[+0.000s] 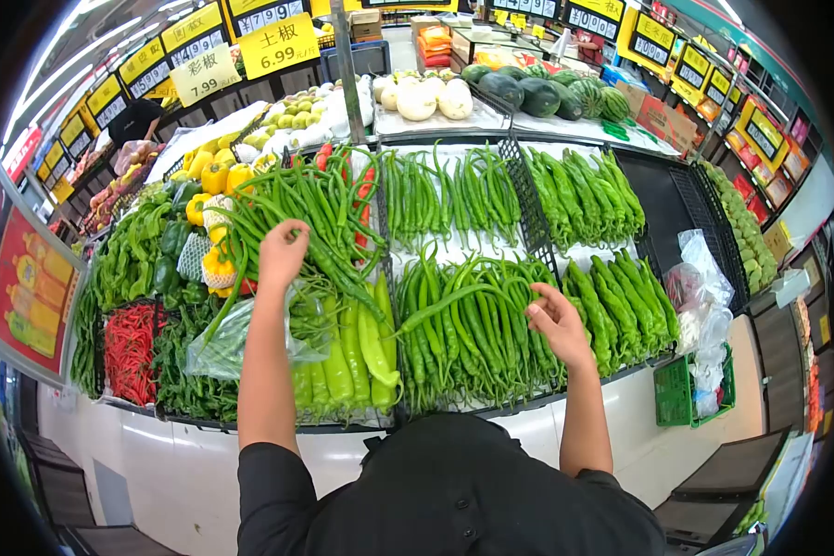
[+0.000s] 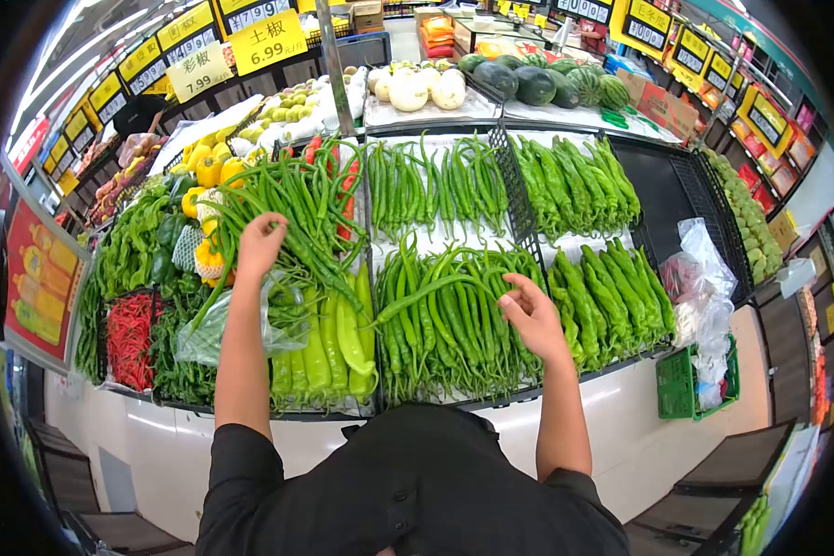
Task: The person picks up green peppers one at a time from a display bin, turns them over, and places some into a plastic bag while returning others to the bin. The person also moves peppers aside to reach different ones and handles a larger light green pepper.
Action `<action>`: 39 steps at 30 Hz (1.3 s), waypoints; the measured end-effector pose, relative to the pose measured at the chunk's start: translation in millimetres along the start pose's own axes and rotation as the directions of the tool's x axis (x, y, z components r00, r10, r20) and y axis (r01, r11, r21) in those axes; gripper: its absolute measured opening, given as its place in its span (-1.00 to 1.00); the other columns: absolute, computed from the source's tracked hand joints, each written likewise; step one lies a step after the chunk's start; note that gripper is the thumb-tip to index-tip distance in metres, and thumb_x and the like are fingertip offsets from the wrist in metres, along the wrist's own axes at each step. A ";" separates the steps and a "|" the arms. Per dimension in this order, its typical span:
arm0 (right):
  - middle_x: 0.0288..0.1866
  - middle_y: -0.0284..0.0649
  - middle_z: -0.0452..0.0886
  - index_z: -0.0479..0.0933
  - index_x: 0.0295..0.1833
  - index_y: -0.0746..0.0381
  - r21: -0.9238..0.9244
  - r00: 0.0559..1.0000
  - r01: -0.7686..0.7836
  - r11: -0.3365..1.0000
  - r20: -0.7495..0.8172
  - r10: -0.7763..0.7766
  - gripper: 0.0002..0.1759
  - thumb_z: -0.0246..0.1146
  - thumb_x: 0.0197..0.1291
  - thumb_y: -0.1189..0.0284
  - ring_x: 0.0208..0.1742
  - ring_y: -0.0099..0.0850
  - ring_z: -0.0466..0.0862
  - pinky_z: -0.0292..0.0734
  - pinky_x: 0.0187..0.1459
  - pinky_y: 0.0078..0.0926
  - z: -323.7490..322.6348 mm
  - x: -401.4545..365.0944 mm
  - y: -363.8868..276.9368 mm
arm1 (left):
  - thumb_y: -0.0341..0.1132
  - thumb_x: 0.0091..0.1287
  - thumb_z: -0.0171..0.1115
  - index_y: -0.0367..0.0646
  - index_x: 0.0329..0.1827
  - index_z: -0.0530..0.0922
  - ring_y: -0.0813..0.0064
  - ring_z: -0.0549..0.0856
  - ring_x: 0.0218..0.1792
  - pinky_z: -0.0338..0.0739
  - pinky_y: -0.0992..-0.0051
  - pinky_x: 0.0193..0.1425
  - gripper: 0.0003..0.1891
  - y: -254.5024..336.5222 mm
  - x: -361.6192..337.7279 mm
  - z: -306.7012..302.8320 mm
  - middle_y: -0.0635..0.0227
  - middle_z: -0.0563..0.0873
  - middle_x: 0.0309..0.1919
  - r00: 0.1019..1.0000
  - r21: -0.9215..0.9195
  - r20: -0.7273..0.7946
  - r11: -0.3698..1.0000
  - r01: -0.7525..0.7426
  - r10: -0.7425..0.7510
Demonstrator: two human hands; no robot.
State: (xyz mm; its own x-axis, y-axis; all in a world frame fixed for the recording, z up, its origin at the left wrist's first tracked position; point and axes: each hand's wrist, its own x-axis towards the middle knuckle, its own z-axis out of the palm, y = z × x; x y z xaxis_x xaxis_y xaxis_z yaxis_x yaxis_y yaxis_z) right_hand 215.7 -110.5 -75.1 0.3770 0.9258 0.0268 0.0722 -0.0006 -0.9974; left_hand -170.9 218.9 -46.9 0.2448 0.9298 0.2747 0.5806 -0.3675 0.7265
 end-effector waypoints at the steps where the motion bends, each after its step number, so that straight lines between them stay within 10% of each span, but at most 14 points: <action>1: -0.20 -0.35 0.60 0.38 0.37 0.27 0.012 0.999 0.024 1.000 0.023 -0.024 -0.54 0.23 0.39 0.49 -0.27 -0.61 0.56 0.47 -0.23 -0.64 6.3 2.0 -4.5 | -0.26 0.35 0.28 -0.05 -0.02 0.64 0.59 0.56 -0.50 0.44 0.52 -0.36 -0.81 5.0 -1.5 -6.4 0.45 0.60 -0.51 0.994 -0.098 -0.097 0.993 -0.066 0.057; 7: -0.22 -0.41 0.55 0.44 0.32 0.26 0.026 0.967 0.143 0.989 0.209 -0.145 -0.57 0.26 0.38 0.45 -0.28 -0.64 0.53 0.47 -0.22 -0.64 54.0 7.2 -39.3 | -0.42 0.43 0.20 -0.17 -0.04 0.61 0.80 0.44 -0.49 0.29 0.69 -0.42 -0.89 126.1 -61.3 -41.1 0.60 0.52 -0.50 0.954 -0.486 -0.283 0.843 -0.228 0.095; 10: -0.21 -0.39 0.57 0.47 0.29 0.26 -0.021 0.908 0.310 0.950 0.303 -0.290 -0.56 0.30 0.33 0.43 -0.31 -0.63 0.53 0.48 -0.26 -0.62 83.8 6.2 -54.9 | -0.47 0.40 0.22 -0.16 0.00 0.63 0.74 0.50 -0.43 0.39 0.68 -0.35 -0.84 157.0 -99.4 -22.2 0.52 0.59 -0.34 0.974 -0.605 -0.108 0.765 -0.222 0.198; 15: -0.20 -0.29 0.59 0.49 0.26 0.25 -0.153 0.807 0.485 0.861 0.457 -0.373 -0.52 0.38 0.25 0.40 -0.44 -0.55 0.50 0.47 -0.36 -0.59 114.3 -9.5 -83.0 | -0.53 0.36 0.26 -0.22 -0.07 0.65 0.73 0.54 -0.41 0.43 0.69 -0.33 -0.87 176.2 -144.0 25.3 0.46 0.55 -0.27 0.905 -0.441 -0.048 0.804 -0.399 0.423; 21: -0.50 -0.25 0.42 0.53 -0.16 0.31 -0.236 0.834 0.495 0.836 0.398 -0.382 -0.77 0.40 0.22 0.40 -0.53 -0.41 0.43 0.34 -0.46 -0.40 115.8 -14.2 -76.7 | -0.53 0.31 0.31 -0.24 -0.07 0.68 0.62 0.63 -0.41 0.51 0.62 -0.36 -0.84 195.7 -171.8 45.1 0.36 0.59 -0.32 0.974 -0.558 0.063 0.817 -0.145 0.216; 26: -0.51 -0.27 0.40 0.52 -0.26 0.31 -0.284 0.829 0.543 0.790 0.330 -0.452 -0.78 0.41 0.20 0.42 -0.54 -0.43 0.42 0.33 -0.48 -0.45 105.6 -5.8 -69.6 | -0.54 0.40 0.19 -0.17 0.44 0.39 0.63 0.63 -0.22 0.61 0.60 -0.19 -0.48 191.0 -181.6 47.2 0.29 0.53 0.02 0.957 -0.588 0.120 0.796 -0.146 0.264; 39: -0.55 -0.29 0.52 0.49 -0.33 0.35 -0.356 0.935 0.306 0.883 -0.062 -0.349 -0.64 0.36 0.27 0.26 -0.52 -0.50 0.39 0.38 -0.41 -0.44 1.5 172.2 -58.6 | -0.46 0.46 0.10 -0.19 0.30 0.48 0.58 0.62 -0.21 0.53 0.56 -0.14 -0.64 106.2 -248.1 -12.8 0.30 0.64 -0.04 0.959 -0.382 -0.198 0.917 0.116 -0.203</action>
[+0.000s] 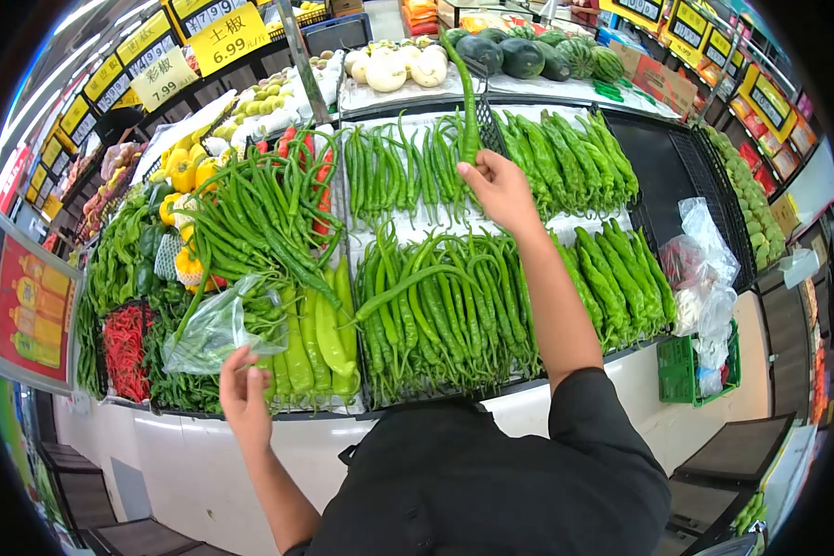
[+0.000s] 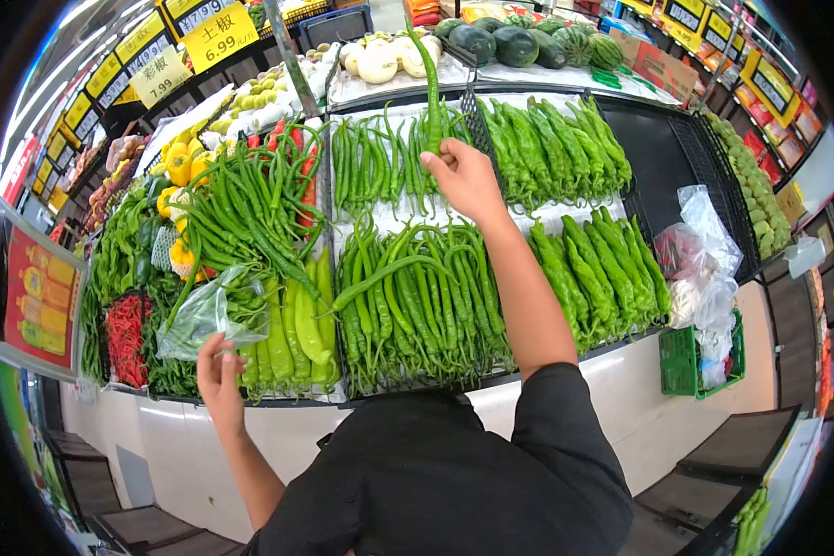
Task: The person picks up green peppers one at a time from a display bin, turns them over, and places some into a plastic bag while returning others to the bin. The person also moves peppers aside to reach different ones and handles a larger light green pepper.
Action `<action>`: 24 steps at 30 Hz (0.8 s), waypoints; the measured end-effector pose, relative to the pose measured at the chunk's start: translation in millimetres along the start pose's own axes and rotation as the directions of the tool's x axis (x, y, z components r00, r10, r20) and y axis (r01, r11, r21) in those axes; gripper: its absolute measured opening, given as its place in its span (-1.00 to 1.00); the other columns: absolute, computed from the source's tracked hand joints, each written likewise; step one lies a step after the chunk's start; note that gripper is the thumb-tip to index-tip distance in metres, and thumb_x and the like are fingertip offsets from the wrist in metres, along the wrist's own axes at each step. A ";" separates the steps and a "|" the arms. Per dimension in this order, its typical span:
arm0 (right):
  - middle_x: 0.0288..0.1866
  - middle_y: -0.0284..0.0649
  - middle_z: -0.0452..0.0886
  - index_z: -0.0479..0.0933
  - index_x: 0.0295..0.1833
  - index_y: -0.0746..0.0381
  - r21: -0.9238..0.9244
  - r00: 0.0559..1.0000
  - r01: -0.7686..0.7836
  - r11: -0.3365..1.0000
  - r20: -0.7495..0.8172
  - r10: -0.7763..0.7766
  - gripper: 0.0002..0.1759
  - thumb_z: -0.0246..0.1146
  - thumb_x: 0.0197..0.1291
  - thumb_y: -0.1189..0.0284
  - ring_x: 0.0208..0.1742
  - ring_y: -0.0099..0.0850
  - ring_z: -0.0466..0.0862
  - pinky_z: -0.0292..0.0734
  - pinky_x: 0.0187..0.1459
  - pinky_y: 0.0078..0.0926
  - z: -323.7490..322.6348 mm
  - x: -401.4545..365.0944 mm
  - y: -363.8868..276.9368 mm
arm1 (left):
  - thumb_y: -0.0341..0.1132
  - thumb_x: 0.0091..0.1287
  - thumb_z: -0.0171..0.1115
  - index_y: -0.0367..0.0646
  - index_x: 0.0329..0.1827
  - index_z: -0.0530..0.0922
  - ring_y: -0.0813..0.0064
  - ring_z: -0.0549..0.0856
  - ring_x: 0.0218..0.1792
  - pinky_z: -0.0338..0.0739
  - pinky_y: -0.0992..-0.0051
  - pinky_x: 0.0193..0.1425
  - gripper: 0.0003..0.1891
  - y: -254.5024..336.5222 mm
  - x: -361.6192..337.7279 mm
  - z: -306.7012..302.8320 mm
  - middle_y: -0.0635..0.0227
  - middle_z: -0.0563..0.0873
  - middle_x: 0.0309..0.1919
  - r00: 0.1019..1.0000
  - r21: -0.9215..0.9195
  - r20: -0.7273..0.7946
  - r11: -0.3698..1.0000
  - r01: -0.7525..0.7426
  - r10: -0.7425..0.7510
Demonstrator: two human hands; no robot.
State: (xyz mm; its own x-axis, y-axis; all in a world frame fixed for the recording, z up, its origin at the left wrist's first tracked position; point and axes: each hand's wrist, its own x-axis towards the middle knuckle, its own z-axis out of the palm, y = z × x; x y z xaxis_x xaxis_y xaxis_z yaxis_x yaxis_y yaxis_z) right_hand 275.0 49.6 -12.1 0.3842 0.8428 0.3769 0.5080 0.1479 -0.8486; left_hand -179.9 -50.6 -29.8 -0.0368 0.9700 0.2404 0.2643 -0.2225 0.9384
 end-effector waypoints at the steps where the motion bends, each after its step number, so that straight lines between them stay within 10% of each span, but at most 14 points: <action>1: -0.56 -0.28 0.51 0.50 -0.33 0.35 -0.035 1.000 -0.017 0.999 0.013 0.018 -0.64 0.36 0.27 0.25 -0.52 -0.51 0.39 0.38 -0.41 -0.43 4.2 14.1 9.7 | -0.46 0.46 0.09 -0.20 0.29 0.48 0.58 0.62 -0.22 0.53 0.56 -0.15 -0.65 -3.7 -3.8 -6.1 0.30 0.64 -0.05 1.000 0.014 -0.029 1.000 -0.006 0.007; 11: -0.30 0.05 0.70 0.60 -0.40 0.30 -0.399 0.950 -0.180 0.899 0.167 0.264 -0.53 0.37 0.17 0.06 -0.20 0.00 0.69 0.56 -0.10 -0.09 109.6 104.3 142.4 | -0.43 0.48 0.07 -0.22 0.23 0.50 0.61 0.59 -0.27 0.51 0.59 -0.18 -0.70 0.0 -48.2 -18.8 0.35 0.62 -0.11 0.954 0.104 -0.293 0.989 0.105 -0.071; 24: 0.04 0.03 0.70 0.66 -0.05 0.23 -0.610 0.857 -0.232 0.757 0.241 0.456 -0.59 0.33 0.18 0.12 0.09 -0.03 0.68 0.59 0.10 -0.07 153.3 107.1 161.1 | -0.46 0.48 0.05 -0.22 0.22 0.50 0.61 0.59 -0.28 0.51 0.58 -0.17 -0.72 -0.2 -54.3 -4.1 0.36 0.62 -0.17 0.935 0.141 -0.299 0.960 0.241 -0.191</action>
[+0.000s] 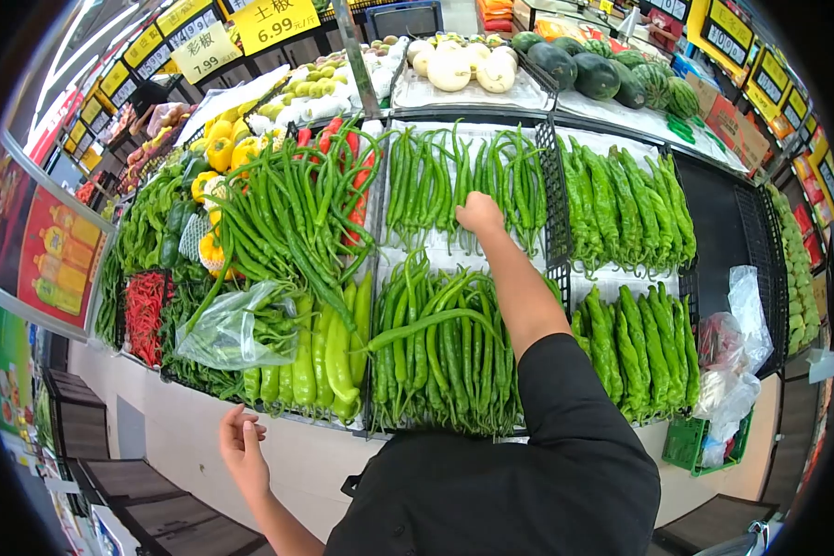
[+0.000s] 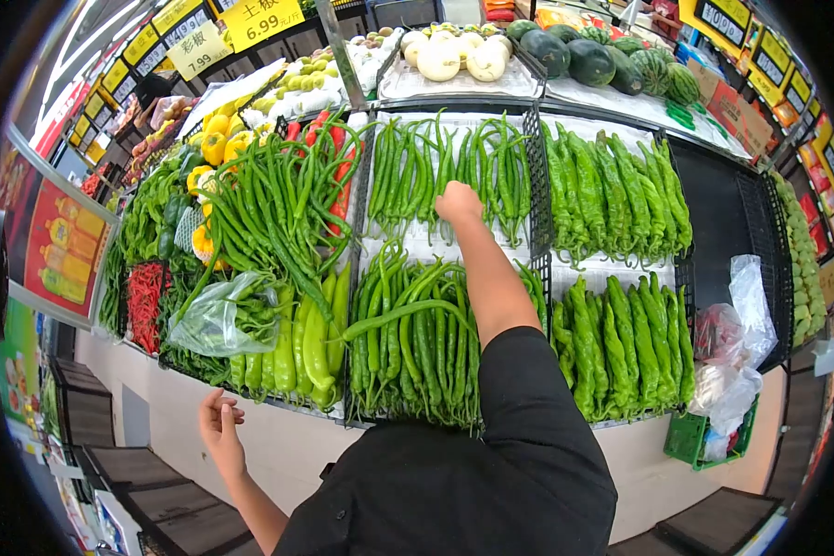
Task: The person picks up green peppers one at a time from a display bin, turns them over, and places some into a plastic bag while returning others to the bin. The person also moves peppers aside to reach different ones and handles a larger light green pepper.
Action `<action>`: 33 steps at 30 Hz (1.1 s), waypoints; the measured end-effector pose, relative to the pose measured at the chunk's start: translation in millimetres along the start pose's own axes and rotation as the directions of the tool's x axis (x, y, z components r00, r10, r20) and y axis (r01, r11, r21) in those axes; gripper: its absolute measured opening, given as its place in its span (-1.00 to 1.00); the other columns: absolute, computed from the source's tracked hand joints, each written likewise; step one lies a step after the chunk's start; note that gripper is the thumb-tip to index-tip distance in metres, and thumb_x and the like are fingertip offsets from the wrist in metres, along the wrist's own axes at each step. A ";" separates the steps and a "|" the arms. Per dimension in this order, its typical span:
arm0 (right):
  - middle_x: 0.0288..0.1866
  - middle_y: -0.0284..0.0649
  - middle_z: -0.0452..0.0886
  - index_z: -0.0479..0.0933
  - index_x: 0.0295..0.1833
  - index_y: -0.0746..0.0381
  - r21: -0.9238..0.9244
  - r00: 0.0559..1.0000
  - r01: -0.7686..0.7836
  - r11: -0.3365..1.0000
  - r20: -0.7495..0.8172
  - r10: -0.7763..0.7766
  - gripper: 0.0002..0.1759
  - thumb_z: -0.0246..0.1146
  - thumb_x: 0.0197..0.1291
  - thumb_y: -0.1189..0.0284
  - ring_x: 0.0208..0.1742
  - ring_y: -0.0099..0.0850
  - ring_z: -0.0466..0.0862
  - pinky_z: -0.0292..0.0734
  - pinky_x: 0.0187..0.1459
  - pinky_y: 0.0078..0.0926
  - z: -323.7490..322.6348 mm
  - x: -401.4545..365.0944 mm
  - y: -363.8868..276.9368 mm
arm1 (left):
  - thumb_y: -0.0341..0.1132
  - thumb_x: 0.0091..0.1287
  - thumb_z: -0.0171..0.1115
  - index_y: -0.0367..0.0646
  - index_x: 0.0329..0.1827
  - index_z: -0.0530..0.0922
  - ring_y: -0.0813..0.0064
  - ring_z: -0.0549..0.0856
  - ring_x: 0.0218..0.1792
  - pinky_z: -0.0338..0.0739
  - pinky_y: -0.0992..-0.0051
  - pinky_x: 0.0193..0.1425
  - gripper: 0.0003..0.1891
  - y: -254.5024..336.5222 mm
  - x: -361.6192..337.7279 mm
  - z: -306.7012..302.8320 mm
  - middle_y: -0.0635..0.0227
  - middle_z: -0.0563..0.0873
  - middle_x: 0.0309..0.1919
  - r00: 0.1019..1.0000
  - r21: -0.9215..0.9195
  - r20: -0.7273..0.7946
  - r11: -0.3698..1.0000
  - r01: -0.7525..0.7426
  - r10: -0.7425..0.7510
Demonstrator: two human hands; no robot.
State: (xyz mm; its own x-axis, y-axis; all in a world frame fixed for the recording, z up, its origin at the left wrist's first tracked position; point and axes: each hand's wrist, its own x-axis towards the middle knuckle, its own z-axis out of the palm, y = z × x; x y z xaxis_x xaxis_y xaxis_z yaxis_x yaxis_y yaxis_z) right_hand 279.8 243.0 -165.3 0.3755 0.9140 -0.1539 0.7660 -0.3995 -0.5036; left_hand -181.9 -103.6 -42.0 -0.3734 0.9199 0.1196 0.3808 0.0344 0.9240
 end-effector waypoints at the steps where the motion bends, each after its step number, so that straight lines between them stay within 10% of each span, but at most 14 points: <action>1: 0.05 0.03 0.69 0.66 -0.04 0.24 0.004 1.000 0.011 1.000 -0.009 -0.011 -0.59 0.34 0.18 0.13 0.09 -0.02 0.68 0.59 0.11 -0.06 0.1 1.6 -2.1 | -0.46 0.48 0.05 -0.23 0.22 0.50 0.61 0.59 -0.28 0.51 0.58 -0.17 -0.71 0.3 1.5 3.0 0.36 0.62 -0.17 1.000 0.002 0.013 1.000 0.000 0.000; 13: 0.20 0.03 0.63 0.59 0.25 0.18 0.316 0.984 0.178 0.932 -0.062 -0.167 -0.43 0.30 0.08 0.27 0.20 -0.06 0.63 0.52 0.25 -0.20 32.7 40.1 22.8 | -0.48 0.48 0.04 -0.24 0.24 0.47 0.60 0.61 -0.27 0.51 0.56 -0.16 -0.70 -1.9 9.5 19.0 0.36 0.63 -0.21 0.992 0.020 0.118 0.999 0.038 -0.040; 33: -0.02 0.05 0.69 0.56 0.02 0.25 0.018 0.988 0.121 0.993 -0.096 -0.119 -0.65 0.29 0.24 0.25 0.05 0.00 0.67 0.57 0.05 -0.07 10.3 18.5 12.4 | -0.49 0.48 0.04 -0.24 0.24 0.48 0.60 0.60 -0.27 0.49 0.56 -0.15 -0.70 -16.8 9.9 22.4 0.36 0.64 -0.20 0.986 -0.004 0.149 0.997 0.074 -0.072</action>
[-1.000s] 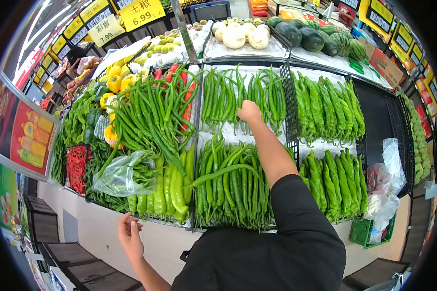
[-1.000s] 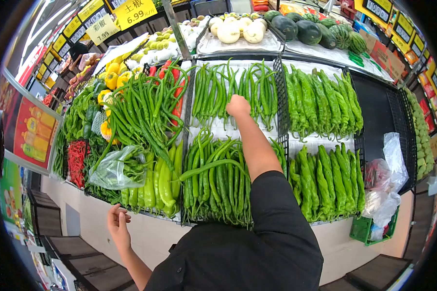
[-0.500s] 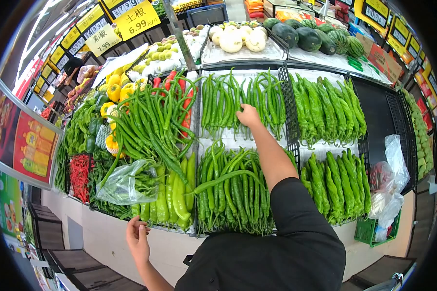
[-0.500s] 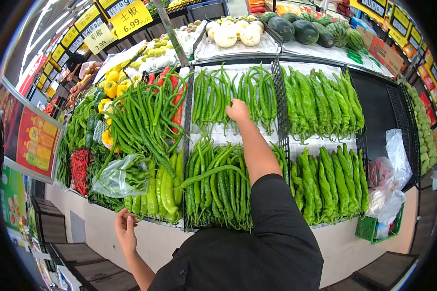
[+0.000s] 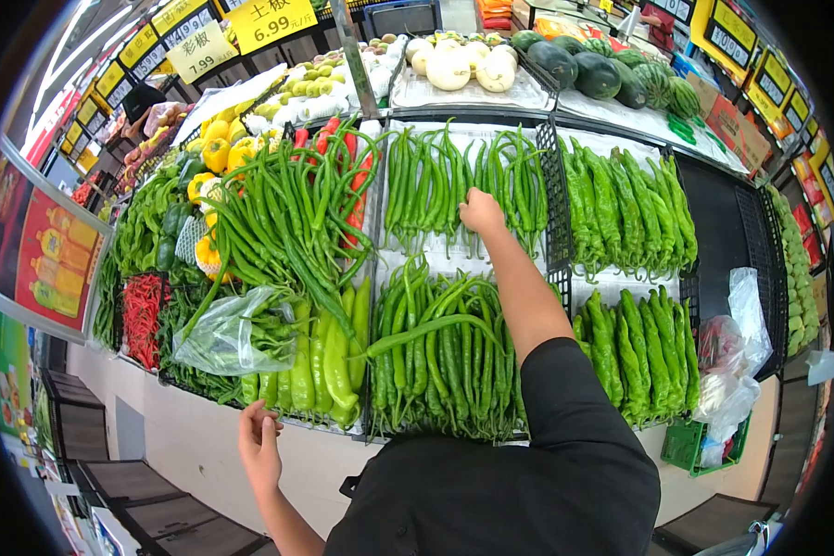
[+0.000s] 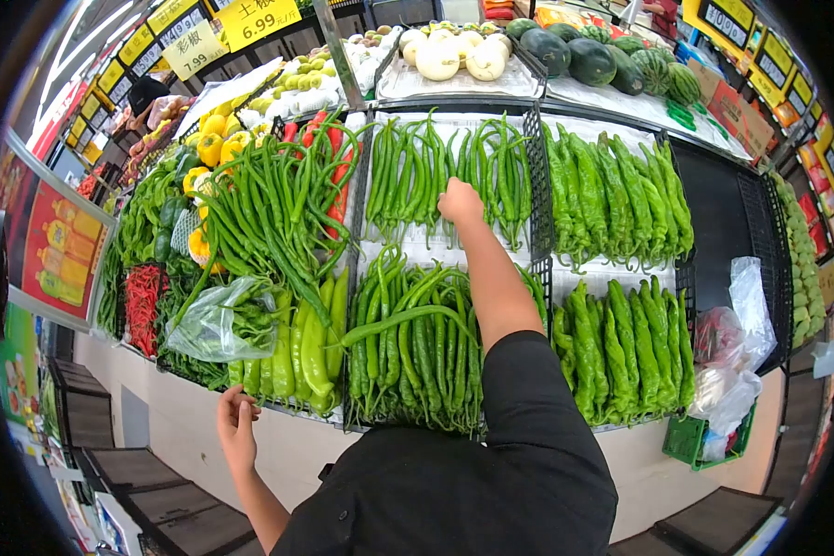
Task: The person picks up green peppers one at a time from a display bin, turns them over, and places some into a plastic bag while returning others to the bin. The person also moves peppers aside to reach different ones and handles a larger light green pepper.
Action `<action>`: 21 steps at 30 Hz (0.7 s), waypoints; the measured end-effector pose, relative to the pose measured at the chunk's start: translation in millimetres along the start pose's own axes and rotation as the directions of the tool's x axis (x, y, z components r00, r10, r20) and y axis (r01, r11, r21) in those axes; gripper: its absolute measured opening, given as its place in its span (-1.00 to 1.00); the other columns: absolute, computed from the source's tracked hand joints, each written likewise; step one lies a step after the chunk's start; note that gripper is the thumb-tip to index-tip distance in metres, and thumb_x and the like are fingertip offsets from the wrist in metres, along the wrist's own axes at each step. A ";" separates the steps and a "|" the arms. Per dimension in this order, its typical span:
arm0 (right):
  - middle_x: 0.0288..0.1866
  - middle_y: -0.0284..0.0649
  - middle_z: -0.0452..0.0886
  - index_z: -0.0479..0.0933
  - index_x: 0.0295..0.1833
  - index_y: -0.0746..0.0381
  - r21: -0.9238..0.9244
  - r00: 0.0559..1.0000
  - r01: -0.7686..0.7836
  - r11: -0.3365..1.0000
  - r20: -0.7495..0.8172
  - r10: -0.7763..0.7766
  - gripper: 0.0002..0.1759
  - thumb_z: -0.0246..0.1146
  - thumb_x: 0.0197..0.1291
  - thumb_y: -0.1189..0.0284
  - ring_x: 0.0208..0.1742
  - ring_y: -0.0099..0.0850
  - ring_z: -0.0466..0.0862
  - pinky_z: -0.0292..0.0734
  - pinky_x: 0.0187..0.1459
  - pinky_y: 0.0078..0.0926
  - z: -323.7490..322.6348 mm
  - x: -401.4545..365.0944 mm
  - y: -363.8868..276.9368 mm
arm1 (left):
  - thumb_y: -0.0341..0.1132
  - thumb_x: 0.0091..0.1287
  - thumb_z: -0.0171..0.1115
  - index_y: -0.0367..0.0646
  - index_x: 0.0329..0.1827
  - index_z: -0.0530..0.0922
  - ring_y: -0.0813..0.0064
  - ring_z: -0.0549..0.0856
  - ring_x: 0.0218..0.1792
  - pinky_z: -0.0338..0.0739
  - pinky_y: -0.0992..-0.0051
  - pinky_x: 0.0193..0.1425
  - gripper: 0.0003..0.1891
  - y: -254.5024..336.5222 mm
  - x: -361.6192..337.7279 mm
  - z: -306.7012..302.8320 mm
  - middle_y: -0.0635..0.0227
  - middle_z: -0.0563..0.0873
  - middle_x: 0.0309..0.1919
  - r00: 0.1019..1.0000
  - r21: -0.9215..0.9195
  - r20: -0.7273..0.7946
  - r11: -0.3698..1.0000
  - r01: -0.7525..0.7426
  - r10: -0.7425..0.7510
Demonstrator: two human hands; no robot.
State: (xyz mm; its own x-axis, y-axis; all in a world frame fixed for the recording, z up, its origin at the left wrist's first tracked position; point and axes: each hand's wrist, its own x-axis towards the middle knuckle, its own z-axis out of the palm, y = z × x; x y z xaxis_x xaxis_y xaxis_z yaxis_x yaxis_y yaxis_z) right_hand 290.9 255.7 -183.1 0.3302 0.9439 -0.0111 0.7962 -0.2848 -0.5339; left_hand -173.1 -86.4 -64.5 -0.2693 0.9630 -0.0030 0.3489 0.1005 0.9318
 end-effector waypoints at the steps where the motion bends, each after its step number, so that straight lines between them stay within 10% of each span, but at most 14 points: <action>1: -0.04 0.05 0.69 0.58 -0.03 0.27 0.000 1.000 0.020 1.000 0.003 -0.020 -0.67 0.31 0.23 0.25 0.04 -0.01 0.68 0.58 0.04 -0.09 1.9 2.9 3.4 | -0.49 0.48 0.05 -0.23 0.24 0.48 0.60 0.60 -0.27 0.49 0.56 -0.15 -0.70 0.1 0.1 0.6 0.36 0.65 -0.20 1.000 0.002 0.004 1.000 0.002 -0.002; 10: -0.51 -0.21 0.75 0.70 -0.30 0.26 0.066 0.995 -0.030 0.997 0.102 0.024 -0.76 0.31 0.17 0.28 -0.36 -0.30 0.76 0.65 -0.08 -0.31 13.6 24.3 19.6 | -0.49 0.47 0.06 -0.22 0.23 0.49 0.61 0.61 -0.28 0.50 0.58 -0.16 -0.70 0.2 1.3 2.3 0.37 0.65 -0.21 1.000 0.011 0.026 1.000 -0.006 0.006; 21: -0.49 -0.20 0.75 0.72 -0.53 0.25 -0.046 0.972 0.007 0.999 0.234 0.004 -0.73 0.19 0.07 0.37 -0.32 -0.31 0.77 0.66 -0.02 -0.34 3.9 20.8 17.2 | -0.51 0.46 0.05 -0.23 0.21 0.50 0.60 0.62 -0.27 0.51 0.58 -0.16 -0.71 9.9 -2.8 6.5 0.37 0.65 -0.21 0.999 0.029 0.033 1.000 0.000 -0.001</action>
State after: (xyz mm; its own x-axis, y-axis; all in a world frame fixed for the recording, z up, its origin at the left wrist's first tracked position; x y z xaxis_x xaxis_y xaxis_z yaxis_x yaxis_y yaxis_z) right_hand 309.5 271.1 -195.8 0.2059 0.9556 -0.2108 0.8207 -0.2860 -0.4946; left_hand -163.1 -86.4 -57.6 -0.2398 0.9707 -0.0154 0.3748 0.1072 0.9209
